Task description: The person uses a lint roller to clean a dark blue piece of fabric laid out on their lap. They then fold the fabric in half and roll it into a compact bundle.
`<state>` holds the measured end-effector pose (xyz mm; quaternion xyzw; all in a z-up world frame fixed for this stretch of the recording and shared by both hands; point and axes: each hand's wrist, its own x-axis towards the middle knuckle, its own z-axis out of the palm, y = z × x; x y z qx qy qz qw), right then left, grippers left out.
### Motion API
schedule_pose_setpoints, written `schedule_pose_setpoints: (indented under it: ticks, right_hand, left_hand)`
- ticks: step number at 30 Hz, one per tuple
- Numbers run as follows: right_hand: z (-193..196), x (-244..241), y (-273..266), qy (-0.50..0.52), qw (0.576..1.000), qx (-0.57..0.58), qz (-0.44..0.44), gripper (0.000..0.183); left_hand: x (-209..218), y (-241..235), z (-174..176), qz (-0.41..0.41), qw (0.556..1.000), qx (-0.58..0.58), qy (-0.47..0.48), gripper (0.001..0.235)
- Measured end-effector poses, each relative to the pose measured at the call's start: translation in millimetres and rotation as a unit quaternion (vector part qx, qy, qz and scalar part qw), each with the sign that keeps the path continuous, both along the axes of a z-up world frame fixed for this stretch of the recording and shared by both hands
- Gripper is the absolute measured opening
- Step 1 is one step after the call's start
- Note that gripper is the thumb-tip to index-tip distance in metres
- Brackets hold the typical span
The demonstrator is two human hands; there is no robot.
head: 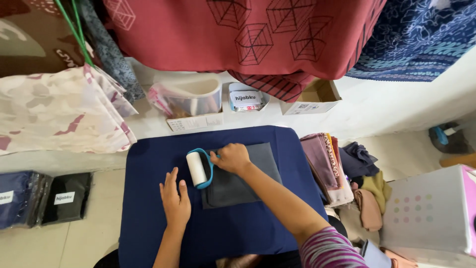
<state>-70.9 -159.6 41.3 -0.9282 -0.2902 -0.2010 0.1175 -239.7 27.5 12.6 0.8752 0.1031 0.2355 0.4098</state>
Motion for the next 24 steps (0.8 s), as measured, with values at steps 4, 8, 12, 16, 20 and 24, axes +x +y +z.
schedule_pose_setpoints:
  ticks: [4, 8, 12, 16, 20, 24]
  right_hand:
    - [34.9, 12.9, -29.1, 0.153, 0.983, -0.037, -0.091, 0.061]
    - [48.7, -2.4, -109.2, 0.05, 0.996, -0.008, -0.069, 0.064]
    - [32.6, -39.9, -168.1, -0.011, 0.999, -0.053, 0.007, 0.055]
    - [5.2, -53.5, -168.3, -0.03, 0.999, -0.042, -0.008, 0.054]
    - [-0.6, -61.9, -129.7, -0.043, 0.999, -0.006, 0.019, 0.05]
    - [-11.5, -69.6, -94.5, -0.026, 0.999, -0.005, 0.031, 0.056]
  left_hand:
    - [2.2, 3.4, 4.8, -0.011, 0.999, 0.008, -0.048, 0.05]
    - [0.6, 12.2, 10.5, -0.031, 0.998, 0.023, -0.045, 0.053]
    - [11.9, 16.3, -2.1, -0.045, 0.996, 0.041, -0.059, 0.048]
    - [18.7, 5.5, -0.3, -0.034, 0.998, 0.03, -0.051, 0.04]
    - [17.9, -0.2, 12.6, -0.049, 0.998, 0.018, -0.046, 0.041]
    - [9.1, 14.3, 4.7, -0.028, 0.997, 0.026, -0.061, 0.039]
